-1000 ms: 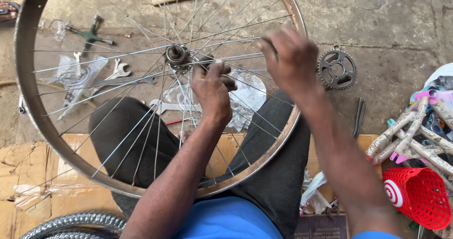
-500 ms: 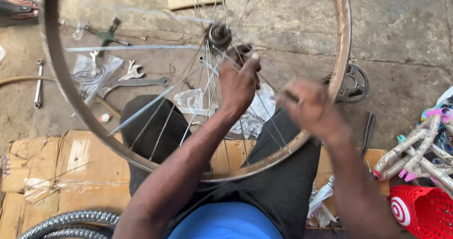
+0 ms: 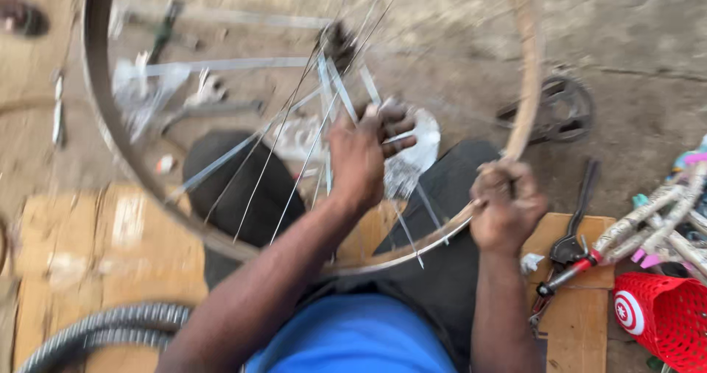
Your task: The person is sitting on the floor and repairing a bicycle wheel by hand. They are inserting and tightening spokes into the rim and hub, occasionally rotating the wheel to access different sections.
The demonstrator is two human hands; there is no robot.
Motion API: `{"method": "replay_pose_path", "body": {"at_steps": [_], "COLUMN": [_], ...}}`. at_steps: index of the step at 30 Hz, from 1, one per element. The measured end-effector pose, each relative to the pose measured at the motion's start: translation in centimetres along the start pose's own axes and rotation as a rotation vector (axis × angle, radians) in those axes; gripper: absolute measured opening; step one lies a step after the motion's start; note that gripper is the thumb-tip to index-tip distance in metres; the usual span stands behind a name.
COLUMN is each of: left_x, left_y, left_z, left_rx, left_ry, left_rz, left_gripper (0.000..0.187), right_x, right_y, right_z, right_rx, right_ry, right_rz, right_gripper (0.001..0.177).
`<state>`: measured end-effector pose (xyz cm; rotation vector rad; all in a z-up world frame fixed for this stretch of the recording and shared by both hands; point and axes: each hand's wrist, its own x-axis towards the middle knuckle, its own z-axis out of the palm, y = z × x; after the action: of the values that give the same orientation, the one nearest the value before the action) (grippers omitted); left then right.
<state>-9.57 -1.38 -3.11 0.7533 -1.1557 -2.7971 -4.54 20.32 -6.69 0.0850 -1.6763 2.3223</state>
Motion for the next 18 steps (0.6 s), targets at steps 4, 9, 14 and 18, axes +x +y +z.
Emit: {"method": "replay_pose_path", "body": {"at_steps": [4, 9, 14, 18], "left_x": [0.8, 0.8, -0.6, -2.8], "left_y": [-1.1, -1.9, 0.3, 0.9], "left_z": [-1.5, -2.1, -2.0, -1.5], "left_rx": [-0.048, 0.575, 0.791, 0.814], "left_ry": [0.006, -0.082, -0.329, -0.378], "left_rz": [0.068, 0.088, -0.084, -0.148], "left_gripper": [0.030, 0.030, 0.020, 0.023], "right_x": [-0.3, -0.8, -1.1, -0.7], "right_y": [0.5, 0.4, 0.3, -0.5], "right_z": [-0.2, 0.2, -0.2, 0.3], "right_rx": [0.108, 0.096, 0.221, 0.287], "right_ry": [-0.062, -0.047, -0.091, -0.021], "right_rz": [-0.010, -0.018, -0.057, -0.010], "right_gripper": [0.016, 0.017, 0.017, 0.016]}}
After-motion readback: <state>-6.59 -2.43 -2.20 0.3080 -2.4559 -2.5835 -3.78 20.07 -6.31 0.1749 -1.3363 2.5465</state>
